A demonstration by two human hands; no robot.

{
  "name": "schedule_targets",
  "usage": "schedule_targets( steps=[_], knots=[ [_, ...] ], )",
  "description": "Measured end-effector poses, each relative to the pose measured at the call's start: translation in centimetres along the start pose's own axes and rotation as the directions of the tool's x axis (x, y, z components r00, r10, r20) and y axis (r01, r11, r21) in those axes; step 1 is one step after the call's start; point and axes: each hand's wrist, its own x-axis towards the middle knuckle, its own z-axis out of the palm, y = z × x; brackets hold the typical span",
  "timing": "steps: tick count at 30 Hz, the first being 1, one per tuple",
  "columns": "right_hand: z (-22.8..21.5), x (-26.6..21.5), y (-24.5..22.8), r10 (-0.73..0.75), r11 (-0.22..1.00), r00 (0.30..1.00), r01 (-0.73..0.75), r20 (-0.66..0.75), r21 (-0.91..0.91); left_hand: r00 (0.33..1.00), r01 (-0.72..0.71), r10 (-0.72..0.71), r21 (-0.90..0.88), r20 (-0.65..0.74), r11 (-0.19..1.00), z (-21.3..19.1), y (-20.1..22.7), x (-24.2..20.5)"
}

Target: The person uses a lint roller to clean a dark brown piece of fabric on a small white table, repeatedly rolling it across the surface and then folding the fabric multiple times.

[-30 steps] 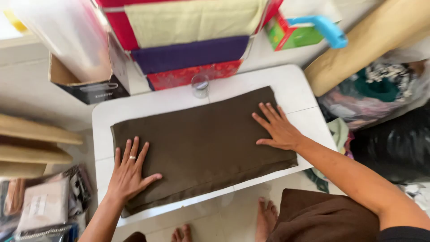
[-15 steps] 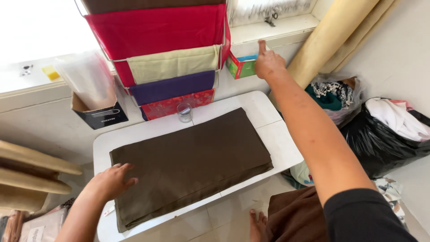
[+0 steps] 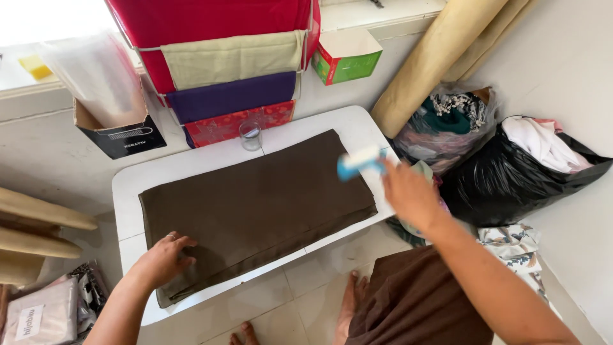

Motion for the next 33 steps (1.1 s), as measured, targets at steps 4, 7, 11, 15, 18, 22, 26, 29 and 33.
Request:
schedule_targets(
  steps=[4,7,11,15,18,22,26,29,33],
  knots=[
    [2.8,-1.1,-3.9,0.127,0.978,0.889,-0.185,0.439,0.092,0.998,0.053,-0.052,-0.03,0.034,0.998,0.5,-2.0,1.1],
    [7.9,2.7,-3.8,0.109,0.989,0.895,-0.14,0.433,0.039,0.996,0.084,-0.08,-0.088,0.051,0.993,0.7,-2.6,1.3],
    [16.3,12.3,-3.2,0.127,0.992,0.965,-0.124,0.23,-0.025,0.995,0.095,-0.09,-0.182,0.038,0.979,0.1,-2.9,1.6],
    [16.5,18.5,-3.7,0.16,0.945,0.953,-0.223,0.258,0.239,0.987,0.157,-0.145,-0.226,0.068,0.961,-1.7,-1.3,0.7],
    [17.3,19.0,-2.4,0.143,0.946,0.96,-0.204,0.241,0.251,0.999,0.012,-0.02,-0.199,-0.037,0.98,-0.4,-3.1,2.0],
    [11.2,11.2,-2.4,0.074,0.971,0.958,-0.132,0.276,0.198,0.999,-0.018,0.004,-0.273,-0.051,0.962,-1.1,-2.7,1.3],
    [1.9,1.0,-2.7,0.042,0.977,0.877,-0.136,0.479,0.164,0.998,0.057,-0.051,-0.293,0.029,0.955,-2.1,-2.3,1.2],
    [0.4,-3.9,-1.1,0.05,0.969,0.828,-0.176,0.558,0.175,0.997,0.071,-0.058,-0.295,0.05,0.953,-3.0,-1.9,1.3],
    [-1.4,-4.8,0.7,0.067,0.982,0.816,-0.156,0.575,0.106,0.996,0.069,-0.051,-0.279,0.07,0.958,-3.2,-1.3,0.5]
  ],
)
